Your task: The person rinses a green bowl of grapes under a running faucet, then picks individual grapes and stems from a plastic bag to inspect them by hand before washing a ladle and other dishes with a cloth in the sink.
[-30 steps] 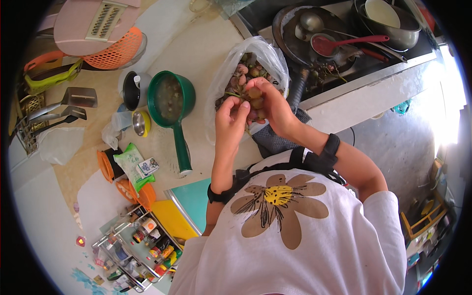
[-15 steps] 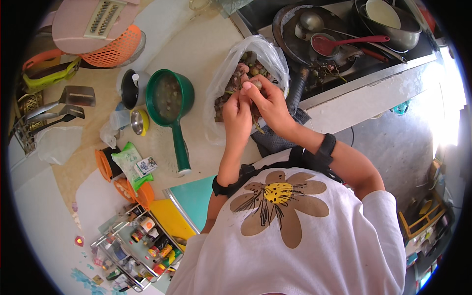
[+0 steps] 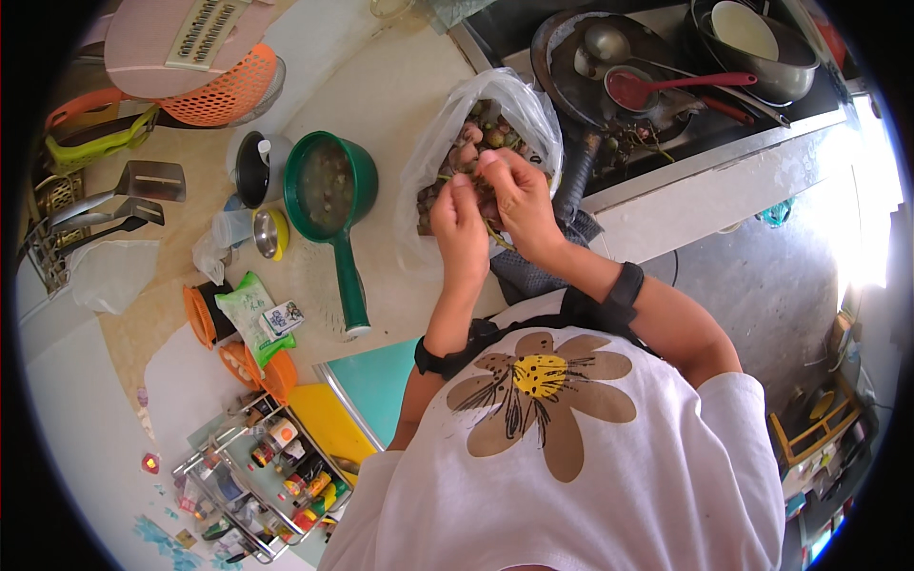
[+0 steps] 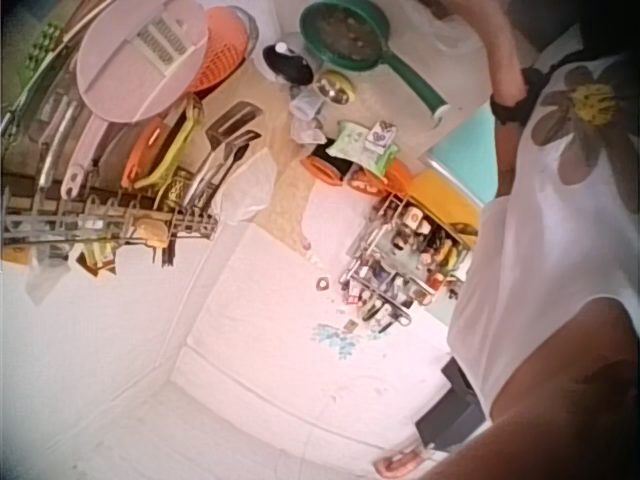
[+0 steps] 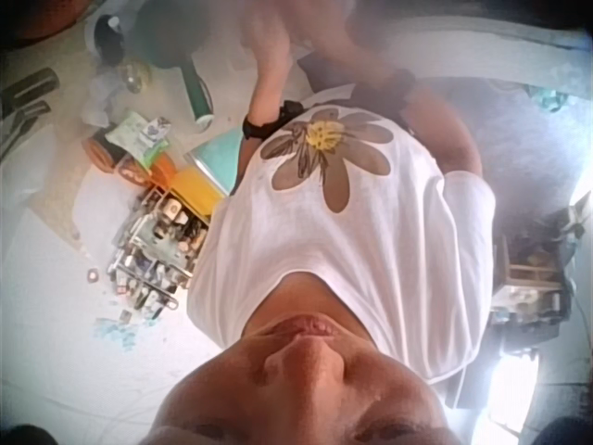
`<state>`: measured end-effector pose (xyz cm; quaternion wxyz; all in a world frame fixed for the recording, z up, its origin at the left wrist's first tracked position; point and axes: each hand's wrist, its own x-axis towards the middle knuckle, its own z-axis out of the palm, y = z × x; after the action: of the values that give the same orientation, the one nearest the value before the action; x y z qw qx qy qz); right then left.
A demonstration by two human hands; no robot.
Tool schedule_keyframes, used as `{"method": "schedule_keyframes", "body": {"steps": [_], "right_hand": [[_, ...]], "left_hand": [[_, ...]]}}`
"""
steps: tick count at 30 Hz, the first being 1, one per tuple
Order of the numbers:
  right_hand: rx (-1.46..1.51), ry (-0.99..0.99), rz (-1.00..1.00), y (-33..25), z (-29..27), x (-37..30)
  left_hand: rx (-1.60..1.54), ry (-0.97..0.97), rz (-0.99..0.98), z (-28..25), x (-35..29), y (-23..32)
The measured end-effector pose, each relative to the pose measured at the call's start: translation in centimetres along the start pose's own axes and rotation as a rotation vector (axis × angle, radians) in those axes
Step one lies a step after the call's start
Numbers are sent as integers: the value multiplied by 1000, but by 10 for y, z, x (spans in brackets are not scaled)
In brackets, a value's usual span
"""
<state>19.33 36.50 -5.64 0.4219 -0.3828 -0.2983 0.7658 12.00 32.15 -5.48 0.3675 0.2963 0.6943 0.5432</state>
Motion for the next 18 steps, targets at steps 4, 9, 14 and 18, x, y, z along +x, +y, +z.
{"method": "schedule_keyframes", "body": {"steps": [4,9,14,18], "right_hand": [[149,29,9,0,2,2],[112,13,165,-15,3,0],[127,18,208,-11,1,2],[196,92,305,-11,0,5]], "left_hand": [[-65,134,15,4,2,2],[-111,38,-27,-5,2,-2],[-130,0,-45,-9,5,-7],[-188,37,-72,-7,6,-8]]}}
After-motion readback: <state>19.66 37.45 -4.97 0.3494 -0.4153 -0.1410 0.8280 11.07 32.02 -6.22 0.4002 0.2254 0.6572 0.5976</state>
